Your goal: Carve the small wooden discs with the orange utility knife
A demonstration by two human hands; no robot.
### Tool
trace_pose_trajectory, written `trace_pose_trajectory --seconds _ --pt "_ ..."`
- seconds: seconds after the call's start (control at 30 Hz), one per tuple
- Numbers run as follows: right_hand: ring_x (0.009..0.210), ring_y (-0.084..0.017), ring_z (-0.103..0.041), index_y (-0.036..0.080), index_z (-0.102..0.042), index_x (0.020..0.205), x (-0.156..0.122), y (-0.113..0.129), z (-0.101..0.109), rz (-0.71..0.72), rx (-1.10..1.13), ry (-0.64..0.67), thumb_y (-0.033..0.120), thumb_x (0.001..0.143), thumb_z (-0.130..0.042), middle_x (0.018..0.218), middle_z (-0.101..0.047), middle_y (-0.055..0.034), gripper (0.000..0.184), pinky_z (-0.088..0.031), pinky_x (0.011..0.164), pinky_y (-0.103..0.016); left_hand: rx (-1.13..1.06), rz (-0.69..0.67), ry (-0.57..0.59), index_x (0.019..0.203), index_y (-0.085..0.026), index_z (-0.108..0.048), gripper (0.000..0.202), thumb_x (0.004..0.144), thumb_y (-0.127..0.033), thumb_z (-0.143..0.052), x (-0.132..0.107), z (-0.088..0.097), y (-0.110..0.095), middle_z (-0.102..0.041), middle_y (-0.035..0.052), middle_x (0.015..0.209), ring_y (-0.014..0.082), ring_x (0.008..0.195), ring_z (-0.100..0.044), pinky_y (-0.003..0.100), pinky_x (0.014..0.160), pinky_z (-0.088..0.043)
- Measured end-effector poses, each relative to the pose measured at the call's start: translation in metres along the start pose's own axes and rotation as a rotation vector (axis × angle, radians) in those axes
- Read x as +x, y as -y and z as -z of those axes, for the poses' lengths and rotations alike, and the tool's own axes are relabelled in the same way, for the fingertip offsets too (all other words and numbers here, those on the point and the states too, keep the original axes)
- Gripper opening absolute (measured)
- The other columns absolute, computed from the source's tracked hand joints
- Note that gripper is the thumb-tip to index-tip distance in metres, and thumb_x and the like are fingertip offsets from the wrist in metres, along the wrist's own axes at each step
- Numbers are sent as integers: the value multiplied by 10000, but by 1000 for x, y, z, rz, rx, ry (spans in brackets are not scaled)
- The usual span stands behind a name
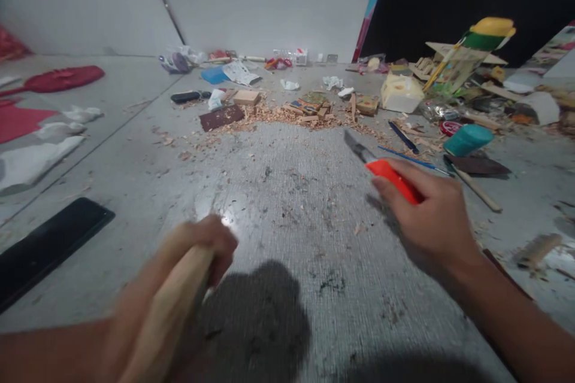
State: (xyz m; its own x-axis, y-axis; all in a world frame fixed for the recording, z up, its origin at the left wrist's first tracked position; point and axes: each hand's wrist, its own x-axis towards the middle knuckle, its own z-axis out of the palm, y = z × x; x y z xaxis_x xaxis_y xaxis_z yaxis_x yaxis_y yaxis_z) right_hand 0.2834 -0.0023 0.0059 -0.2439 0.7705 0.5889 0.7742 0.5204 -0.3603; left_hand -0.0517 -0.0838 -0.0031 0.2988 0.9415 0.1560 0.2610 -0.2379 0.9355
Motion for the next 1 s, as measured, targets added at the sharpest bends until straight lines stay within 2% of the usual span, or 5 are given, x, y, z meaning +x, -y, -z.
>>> trace_pose_trajectory --seconds 0.17,0.43,0.67,0.83,1.0 --pt "715 -245 -812 359 -741 1364 -20 26 8 155 58 187 563 1117 -595 987 -866 -11 352 -674 716 -399 -91 -73 80 1366 -344 -550 620 788 -237 -748 10 -7 6 -608 11 1059 218 867 -575 368 753 -508" --pt "880 -221 -846 332 -689 1314 -34 62 -9 252 314 380 612 1169 -443 1064 -868 11 400 -627 724 -348 -488 180 223 1622 -466 -470 793 919 -199 -723 10 -9 -1 -583 37 1491 287 1308 -590 453 1095 -477" --pt "868 -179 -838 270 -673 1378 -35 68 -18 281 392 385 519 1173 -511 1087 -864 -10 361 -614 736 -284 -580 109 300 1541 -317 -496 696 918 -208 -787 11 -17 3 -618 57 1284 210 1031 -605 332 867 -498" --pt "801 -180 -825 283 -701 1337 -39 73 -17 250 421 345 418 1151 -550 1074 -865 -7 275 -604 657 -268 -486 45 180 1392 -236 -553 784 743 -249 -994 15 -19 2 -653 13 1045 187 885 -572 299 777 -454" --pt "859 -198 -839 270 -680 1372 -44 74 -14 251 385 338 407 1156 -530 1110 -865 -34 296 -645 722 -299 -438 33 120 1300 -232 -608 702 772 -436 -1023 17 -19 0 -631 -11 933 172 814 -552 282 726 -445"
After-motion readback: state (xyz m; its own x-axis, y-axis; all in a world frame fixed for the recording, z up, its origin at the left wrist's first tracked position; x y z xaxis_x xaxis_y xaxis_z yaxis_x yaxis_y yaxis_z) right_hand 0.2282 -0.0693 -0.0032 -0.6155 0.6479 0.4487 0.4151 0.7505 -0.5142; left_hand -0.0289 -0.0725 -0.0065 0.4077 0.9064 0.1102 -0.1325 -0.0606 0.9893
